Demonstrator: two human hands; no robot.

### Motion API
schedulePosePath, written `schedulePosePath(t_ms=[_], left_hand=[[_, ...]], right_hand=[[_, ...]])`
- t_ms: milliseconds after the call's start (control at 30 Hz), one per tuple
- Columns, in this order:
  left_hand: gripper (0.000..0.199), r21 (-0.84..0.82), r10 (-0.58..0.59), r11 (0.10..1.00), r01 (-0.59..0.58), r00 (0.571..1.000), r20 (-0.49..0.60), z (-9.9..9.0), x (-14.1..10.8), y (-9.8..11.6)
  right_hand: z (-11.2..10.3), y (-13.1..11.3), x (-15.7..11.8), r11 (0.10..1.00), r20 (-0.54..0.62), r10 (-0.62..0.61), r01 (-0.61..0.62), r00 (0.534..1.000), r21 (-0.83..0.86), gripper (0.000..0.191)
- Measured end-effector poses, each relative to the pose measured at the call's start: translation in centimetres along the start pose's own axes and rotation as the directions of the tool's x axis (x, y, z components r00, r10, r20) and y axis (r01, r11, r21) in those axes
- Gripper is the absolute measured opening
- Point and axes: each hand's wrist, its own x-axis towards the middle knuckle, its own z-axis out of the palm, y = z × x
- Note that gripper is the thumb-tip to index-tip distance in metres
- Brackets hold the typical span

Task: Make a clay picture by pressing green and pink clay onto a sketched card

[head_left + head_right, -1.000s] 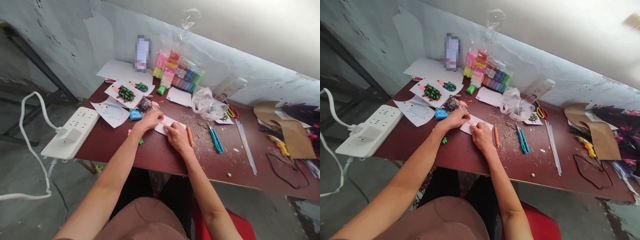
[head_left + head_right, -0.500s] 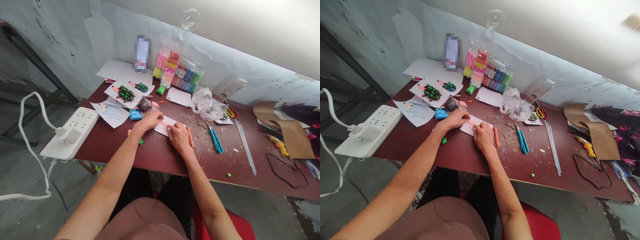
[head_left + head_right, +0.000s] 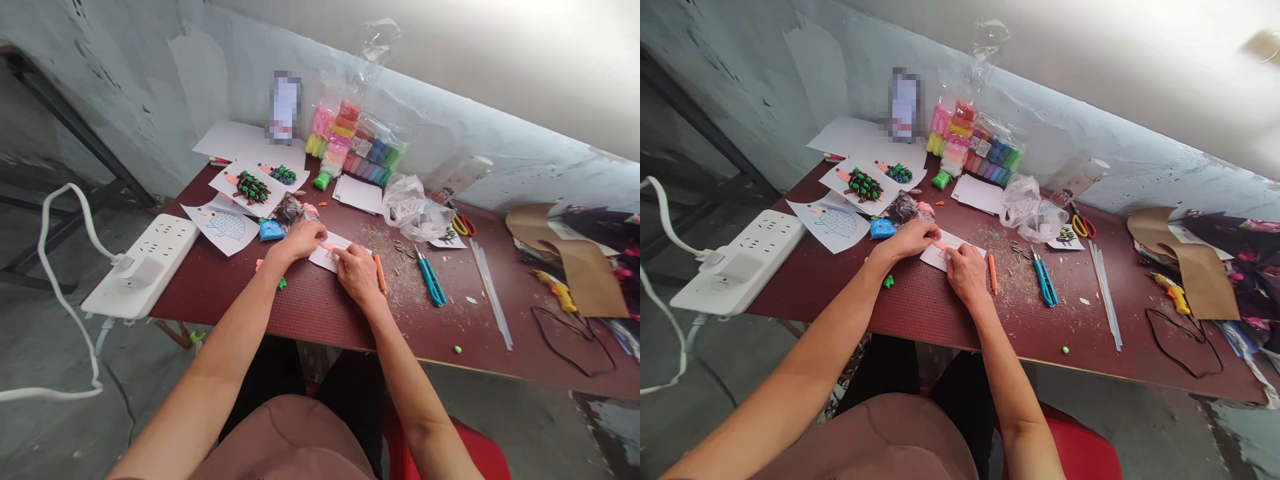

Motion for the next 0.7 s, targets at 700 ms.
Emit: schedulePosePath(t_ms=[700], left_hand=[[0.037, 0.023, -0.022, 0.999, 0.023, 1.0, -0.018, 0.1, -0.2, 0.4]], right_hand=[[-1.9, -1.2, 2.1, 0.936, 0.201, 0.287, -0.318, 0.937, 0.148, 0.048]])
